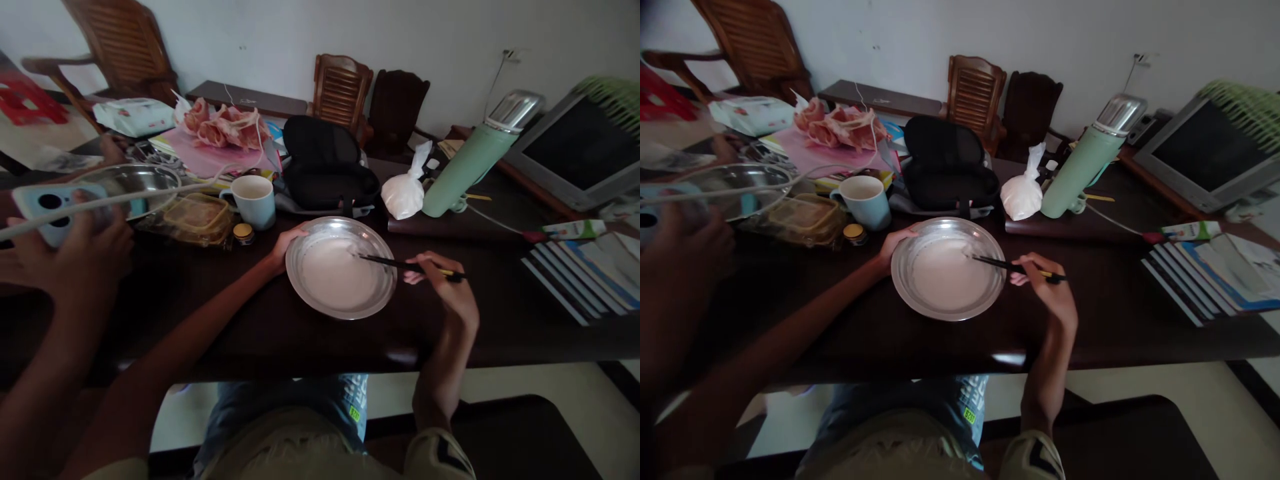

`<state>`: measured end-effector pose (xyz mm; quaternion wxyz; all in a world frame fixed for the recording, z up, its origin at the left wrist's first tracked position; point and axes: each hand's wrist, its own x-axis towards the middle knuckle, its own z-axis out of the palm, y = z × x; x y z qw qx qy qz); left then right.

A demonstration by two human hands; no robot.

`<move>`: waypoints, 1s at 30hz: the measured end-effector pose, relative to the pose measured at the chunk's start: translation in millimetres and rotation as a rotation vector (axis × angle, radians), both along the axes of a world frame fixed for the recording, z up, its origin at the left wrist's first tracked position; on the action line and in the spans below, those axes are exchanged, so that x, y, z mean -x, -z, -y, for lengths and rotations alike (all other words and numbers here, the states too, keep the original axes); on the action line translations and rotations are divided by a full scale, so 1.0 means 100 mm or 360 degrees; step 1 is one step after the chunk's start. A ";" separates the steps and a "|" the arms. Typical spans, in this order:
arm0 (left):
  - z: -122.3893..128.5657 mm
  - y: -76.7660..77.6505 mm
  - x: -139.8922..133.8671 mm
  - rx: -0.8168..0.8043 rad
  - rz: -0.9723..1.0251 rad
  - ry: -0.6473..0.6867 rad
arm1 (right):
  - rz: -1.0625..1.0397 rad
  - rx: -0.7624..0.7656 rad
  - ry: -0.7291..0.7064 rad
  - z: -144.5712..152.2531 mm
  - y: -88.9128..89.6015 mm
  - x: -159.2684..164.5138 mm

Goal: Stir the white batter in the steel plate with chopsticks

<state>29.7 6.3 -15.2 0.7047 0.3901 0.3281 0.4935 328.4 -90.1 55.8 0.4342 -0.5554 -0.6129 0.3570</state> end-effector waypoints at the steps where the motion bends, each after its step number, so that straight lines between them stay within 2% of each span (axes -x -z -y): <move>1: 0.00 0.00 0.00 0.0009 -0.0009 0.0005 | -0.0005 0.0016 -0.0016 0.01 -0.01 -0.01; 5: 0.00 -0.01 0.00 0.0043 -0.0013 0.0001 | 0.0019 0.0111 -0.0335 0.01 -0.01 0.02; 6: 0.01 -0.01 0.00 0.0038 -0.0007 -0.0006 | 0.0022 0.0088 -0.0319 0.00 0.00 0.03; 10: 0.01 -0.02 0.00 0.0033 0.0003 -0.0002 | 0.0007 -0.0032 -0.0017 0.00 0.01 -0.01; 15: 0.00 0.00 0.01 0.0031 0.0002 0.0012 | 0.0065 0.0098 -0.0364 0.01 -0.01 0.04; 19: -0.01 0.00 0.00 0.0011 0.0024 0.0005 | -0.0002 -0.0042 -0.0028 -0.01 0.00 0.02; 20: 0.00 0.00 0.01 0.0013 0.0021 0.0008 | -0.0013 -0.0040 -0.0016 -0.01 0.01 0.01; 24: -0.01 0.01 0.00 -0.0009 -0.0008 0.0022 | 0.0045 0.0110 -0.0393 0.00 0.01 0.04; 25: -0.01 0.01 0.00 -0.0028 -0.0009 0.0023 | 0.0055 0.0107 -0.0409 0.00 0.01 0.05; 28: 0.00 -0.01 -0.03 -0.0064 -0.0079 0.0021 | 0.0038 -0.0013 -0.0153 -0.01 0.02 0.03; 30: 0.04 -0.04 0.00 -0.0103 -0.0279 -0.0057 | 0.0011 -0.0017 -0.0086 -0.01 0.02 -0.01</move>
